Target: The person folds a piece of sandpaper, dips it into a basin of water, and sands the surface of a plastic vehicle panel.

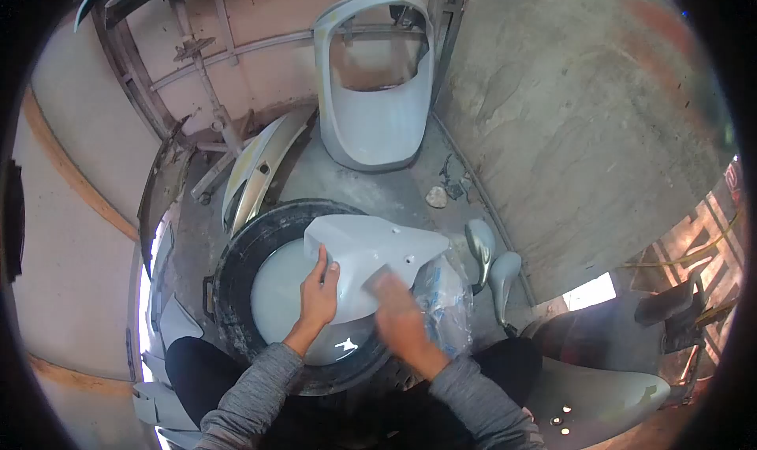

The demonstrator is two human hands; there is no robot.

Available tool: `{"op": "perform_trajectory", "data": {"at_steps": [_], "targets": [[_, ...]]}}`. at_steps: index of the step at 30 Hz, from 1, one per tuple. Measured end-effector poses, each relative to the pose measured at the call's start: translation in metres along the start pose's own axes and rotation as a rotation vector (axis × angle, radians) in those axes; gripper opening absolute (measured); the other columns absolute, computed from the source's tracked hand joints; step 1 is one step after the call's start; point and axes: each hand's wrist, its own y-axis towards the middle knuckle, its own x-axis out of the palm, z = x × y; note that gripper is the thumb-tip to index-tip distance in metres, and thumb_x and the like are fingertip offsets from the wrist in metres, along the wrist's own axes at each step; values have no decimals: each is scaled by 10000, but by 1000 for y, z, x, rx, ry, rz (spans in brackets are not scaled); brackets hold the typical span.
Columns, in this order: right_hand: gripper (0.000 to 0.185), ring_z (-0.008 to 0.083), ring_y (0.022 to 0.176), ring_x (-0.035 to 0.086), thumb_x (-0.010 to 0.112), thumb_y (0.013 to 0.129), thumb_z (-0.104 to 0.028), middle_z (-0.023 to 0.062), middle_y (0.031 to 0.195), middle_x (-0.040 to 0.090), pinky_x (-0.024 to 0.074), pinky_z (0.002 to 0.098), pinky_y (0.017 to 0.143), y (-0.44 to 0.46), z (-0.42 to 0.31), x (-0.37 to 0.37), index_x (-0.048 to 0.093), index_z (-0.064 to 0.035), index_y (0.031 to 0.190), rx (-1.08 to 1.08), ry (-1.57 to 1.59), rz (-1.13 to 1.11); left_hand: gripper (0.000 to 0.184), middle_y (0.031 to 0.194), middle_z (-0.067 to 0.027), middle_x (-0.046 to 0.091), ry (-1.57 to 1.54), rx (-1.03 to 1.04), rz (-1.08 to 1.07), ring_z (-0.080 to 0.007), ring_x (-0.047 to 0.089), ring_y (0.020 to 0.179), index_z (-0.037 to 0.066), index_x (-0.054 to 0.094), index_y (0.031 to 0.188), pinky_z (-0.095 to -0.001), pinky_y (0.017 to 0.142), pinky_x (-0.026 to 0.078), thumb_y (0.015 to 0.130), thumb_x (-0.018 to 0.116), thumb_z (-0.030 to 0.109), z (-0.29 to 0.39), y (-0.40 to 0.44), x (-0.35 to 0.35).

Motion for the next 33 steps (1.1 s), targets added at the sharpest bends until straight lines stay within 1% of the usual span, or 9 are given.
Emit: {"op": "perform_trajectory", "data": {"at_steps": [3,7,11,15,18,21,26,31,33], "targets": [[366,420,1305,574,579,867,36,265,1303,649,442,472,1135,-10,-29,-13,676,50,1219,-201,61,-88,618,1240,-367,637,-37,113,68,-466,632,1195,22,384,1554,-417,1009,482,1049,519,351,-4,2,4],[405,401,1355,539,635,865,-23,231,1374,618,431,482,1141,-8,-6,-2,664,15,1267,130,-17,132,623,1321,-342,615,-45,-1,51,-426,613,1251,24,386,1556,-411,1052,452,1043,527,348,-10,-4,10],[330,414,1284,597,589,885,-7,255,1275,672,437,477,1131,-12,-41,-16,703,37,1192,-192,96,-68,652,1389,-325,580,-149,-30,117,-391,577,1305,28,361,1570,-383,1079,424,1035,541,355,-17,2,11],[384,397,1298,594,641,855,-32,229,1331,651,435,490,1131,8,-18,-16,691,23,1232,22,38,112,658,1411,-308,575,-248,-45,176,-333,573,1311,29,342,1580,-361,1088,409,1037,543,342,6,-2,-1],[376,418,1296,582,584,868,-15,252,1311,654,449,505,1113,16,-56,-33,676,54,1226,-317,115,-56,647,1397,-310,584,-290,80,257,-309,582,1295,27,350,1577,-360,1078,416,1034,557,314,7,1,-2],[425,401,1306,584,635,840,-47,225,1353,638,445,491,1125,34,-18,-22,673,32,1256,-89,86,105,643,1394,-316,584,-197,216,310,-327,586,1296,25,353,1575,-363,1078,418,1029,572,286,27,-3,-11],[401,413,1304,581,578,879,20,244,1360,627,436,473,1140,22,-61,-36,661,42,1270,-344,142,-83,626,1406,-317,574,-168,139,191,-347,575,1318,28,367,1569,-364,1086,413,1032,573,274,40,-3,-32],[440,369,1339,568,603,858,5,216,1401,612,417,468,1164,56,-32,-28,663,8,1294,-191,104,78,594,1415,-313,569,-110,234,87,-347,561,1340,28,393,1556,-361,1087,414,1040,563,269,42,-10,-39],[435,372,1344,557,582,866,-3,220,1404,604,419,463,1165,30,-60,-31,652,17,1295,-401,156,-58,582,1407,-303,580,-136,222,92,-341,571,1331,28,410,1547,-356,1071,429,1043,559,277,42,-3,-49]]}}
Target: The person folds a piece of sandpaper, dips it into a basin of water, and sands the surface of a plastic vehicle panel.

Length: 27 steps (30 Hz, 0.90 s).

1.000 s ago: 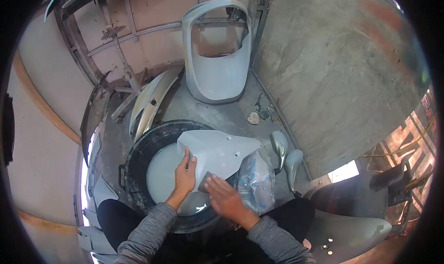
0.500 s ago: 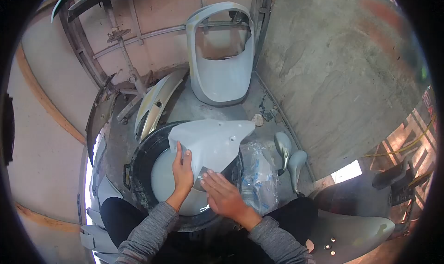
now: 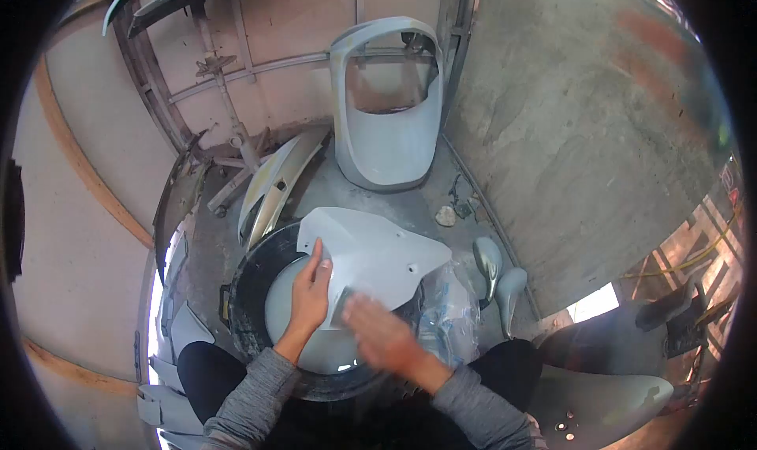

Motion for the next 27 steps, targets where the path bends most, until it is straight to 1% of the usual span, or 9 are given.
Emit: {"op": "perform_trajectory", "data": {"at_steps": [2,5,9,12,13,17,20,22,27], "targets": [[423,371,1338,562,559,874,11,224,1379,620,430,462,1157,4,-9,2,660,17,1284,-4,51,-72,569,1402,-291,590,-48,-90,8,-330,583,1321,45,425,1542,-345,1063,436,1044,559,285,10,1,-10],[443,345,1342,569,565,856,16,207,1357,642,442,475,1145,27,35,13,665,-4,1287,230,-41,145,552,1359,-276,628,98,-155,-112,-312,620,1275,82,434,1542,-333,1053,443,1044,567,280,20,-9,-19],[461,366,1319,582,549,855,28,198,1378,632,432,482,1150,20,-15,16,650,13,1305,-48,65,-16,555,1322,-299,637,54,-70,-5,-320,629,1262,78,442,1537,-342,1041,453,1041,578,286,-2,-6,-33],[482,359,1339,566,564,844,24,192,1412,609,412,480,1166,35,16,37,642,7,1320,5,42,136,557,1333,-306,628,55,-54,-16,-307,622,1268,73,445,1535,-347,1046,450,1039,584,284,-4,-13,-45],[483,360,1336,567,579,830,15,189,1416,604,415,481,1165,47,29,39,647,4,1309,126,14,161,552,1325,-305,633,53,-23,5,-298,629,1256,74,454,1529,-351,1040,455,1036,591,280,-8,-16,-43],[439,361,1328,575,591,826,10,189,1371,637,424,469,1157,49,-14,37,676,8,1257,-20,8,-39,545,1310,-313,638,41,-21,57,-273,621,1260,68,472,1517,-351,1039,454,1031,601,279,-4,-16,-59],[377,377,1329,572,570,877,0,207,1344,651,443,474,1135,58,-12,35,684,27,1235,-62,48,-19,552,1319,-305,638,19,83,119,-260,612,1270,67,467,1519,-346,1046,448,1029,602,282,-10,-16,-68],[415,384,1322,578,585,857,26,218,1346,649,442,468,1135,77,5,35,675,33,1262,63,35,123,560,1351,-297,622,-34,-49,78,-263,597,1293,62,461,1522,-341,1056,441,1027,604,281,-4,-19,-77],[410,403,1352,543,600,879,5,255,1376,614,423,460,1152,58,-23,46,651,61,1282,-66,97,-54,575,1384,-267,618,-5,92,193,-200,590,1262,49,433,1538,-317,1060,433,1024,603,242,-13,-16,-96]]}}
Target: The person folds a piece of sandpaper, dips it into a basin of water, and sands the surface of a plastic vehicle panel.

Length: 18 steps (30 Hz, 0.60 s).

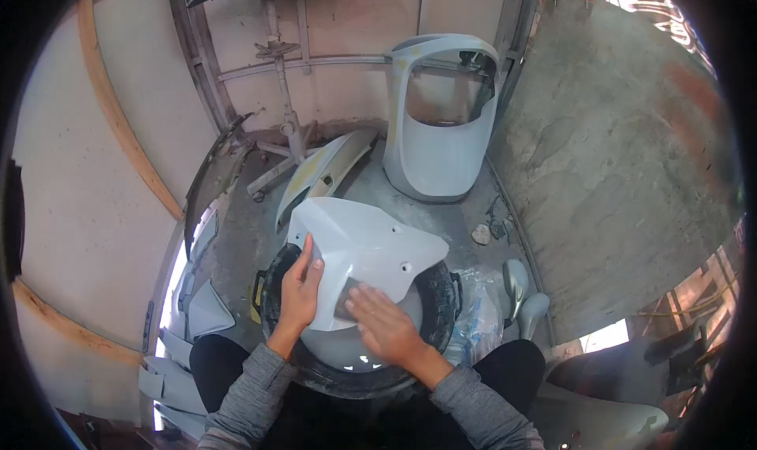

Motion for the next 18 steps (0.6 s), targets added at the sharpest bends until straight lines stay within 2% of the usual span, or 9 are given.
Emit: {"op": "perform_trajectory", "data": {"at_steps": [1,3,5,8,11,12,15,16,18], "targets": [[410,403,1352,543,600,879,5,255,1376,614,423,460,1152,-1,13,2,651,61,1282,4,0,-1,575,1383,-252,625,-37,4,15,-190,590,1249,44,431,1539,-313,1059,432,1022,605,225,1,-2,-3],[405,382,1321,575,585,899,-45,247,1380,614,427,435,1145,0,63,10,652,45,1289,347,-43,293,616,1424,-234,596,-58,-36,-19,-207,568,1281,12,405,1547,-316,1070,425,1000,636,177,-1,-7,-10],[369,372,1304,595,547,939,-70,253,1324,653,437,399,1123,-4,99,2,664,58,1265,610,-22,330,685,1455,-224,561,-146,-31,-3,-225,549,1297,-11,369,1559,-324,1086,414,970,681,148,-17,-10,-15],[353,333,1269,631,535,960,-92,251,1269,688,457,373,1079,-8,103,-12,676,68,1241,787,101,452,819,1523,-219,473,-303,-33,-46,-246,505,1343,-17,305,1586,-350,1128,385,914,749,130,-56,-14,-20],[357,269,1124,686,538,972,-116,238,1191,726,487,359,987,-8,106,-19,675,70,1244,865,90,602,941,1559,-217,422,-402,-45,-76,-253,483,1371,-19,245,1604,-368,1153,368,859,801,120,-66,-16,-20],[365,219,957,668,539,978,-143,196,1064,744,491,349,906,-14,113,-20,679,74,1235,880,107,665,1013,1577,-215,395,-451,-75,-97,-257,471,1386,-22,210,1613,-376,1165,358,825,831,114,-68,-19,-21],[361,198,876,628,534,983,-148,144,950,720,482,337,841,-23,133,-27,683,73,1227,931,151,741,1122,1590,-202,377,-477,-102,-101,-261,468,1393,-24,172,1619,-380,1172,350,758,880,106,-72,-18,-22],[328,112,840,583,547,995,-147,28,939,675,455,270,782,-24,137,-25,707,62,1190,905,208,770,1122,1590,-202,377,-477,-104,-102,-261,468,1393,-24,172,1619,-380,1172,350,758,880,106,-72,-17,-23],[343,116,854,580,555,993,-171,23,951,667,460,281,786,-21,133,-24,700,43,1218,968,327,770,1174,1590,-202,378,-499,-145,-164,-271,458,1402,-17,167,1622,-380,1176,343,716,904,107,-73,-17,-26]]}}
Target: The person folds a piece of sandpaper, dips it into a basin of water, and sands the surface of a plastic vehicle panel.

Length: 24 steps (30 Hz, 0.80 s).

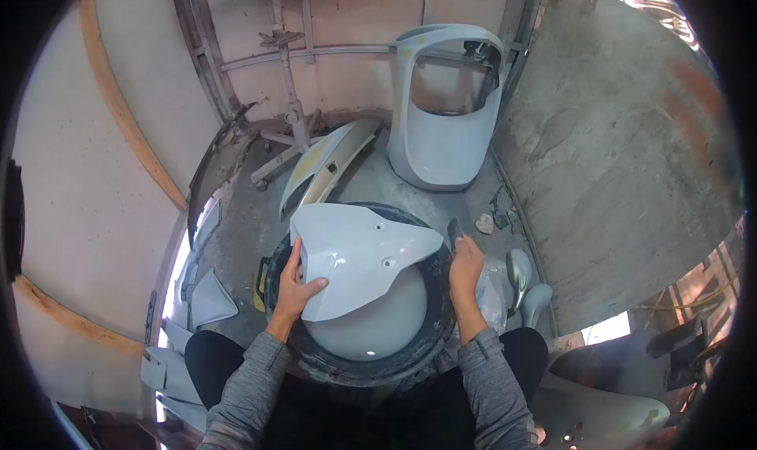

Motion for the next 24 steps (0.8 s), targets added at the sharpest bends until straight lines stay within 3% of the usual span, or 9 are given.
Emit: {"op": "perform_trajectory", "data": {"at_steps": [7,10,13,15,17,18,19,22,24], "targets": [[350,144,960,597,570,991,-242,36,1085,672,474,315,861,2,50,-1,688,-59,1265,357,-6,-240,1330,1588,-242,371,220,-4,-88,-318,409,1442,-21,131,1625,-385,1203,299,607,964,177,-28,3,-10],[342,148,1007,593,567,990,-248,30,1126,662,468,335,889,-1,82,4,684,-74,1262,414,72,-285,1519,1593,-323,296,597,-32,-139,-404,314,1493,-3,-37,1623,-421,1226,260,537,989,274,-53,5,-19],[341,147,1062,585,574,989,-260,11,1165,656,460,359,912,-9,105,13,678,-101,1272,449,99,-343,1514,1551,-338,335,724,-109,-67,-446,362,1443,15,-67,1621,-448,1204,304,556,979,265,-70,0,-23],[313,173,1034,620,582,980,-253,37,1112,696,473,355,899,-14,121,21,715,-62,1190,475,93,-274,1508,1515,-338,368,775,-126,-7,-461,395,1403,22,-69,1622,-466,1184,326,560,977,256,-85,-4,-24],[316,324,1024,695,569,976,-256,170,1062,751,512,427,882,-22,155,28,750,-18,1078,152,-360,-249,1503,1479,-337,402,829,-142,58,-475,428,1362,30,-70,1623,-484,1164,347,565,974,248,-99,-8,-26],[348,424,976,701,596,944,-294,250,994,730,517,463,883,-33,152,36,747,14,1000,158,-482,-219,1503,1453,-332,421,898,-182,76,-481,444,1337,36,-79,1622,-501,1148,360,568,973,240,-104,-13,-27],[369,455,990,690,607,928,-330,255,991,726,518,487,889,-45,165,42,755,2,993,194,-465,-184,1504,1427,-328,440,966,-223,93,-486,461,1312,41,-88,1621,-518,1131,373,571,971,232,-112,-16,-30],[334,436,1008,698,628,909,-282,243,1037,732,520,482,904,-73,184,53,755,7,1019,301,-614,-314,1520,1396,-330,456,1056,-263,111,-494,473,1302,47,-120,1614,-539,1107,398,572,971,226,-114,-16,-28],[274,339,990,710,688,889,-179,225,1020,733,539,457,847,-87,192,63,717,41,1050,449,-672,-508,1525,1393,-335,455,1088,-316,113,-497,474,1302,47,-130,1611,-540,1103,402,572,972,225,-108,-13,-23]]}}
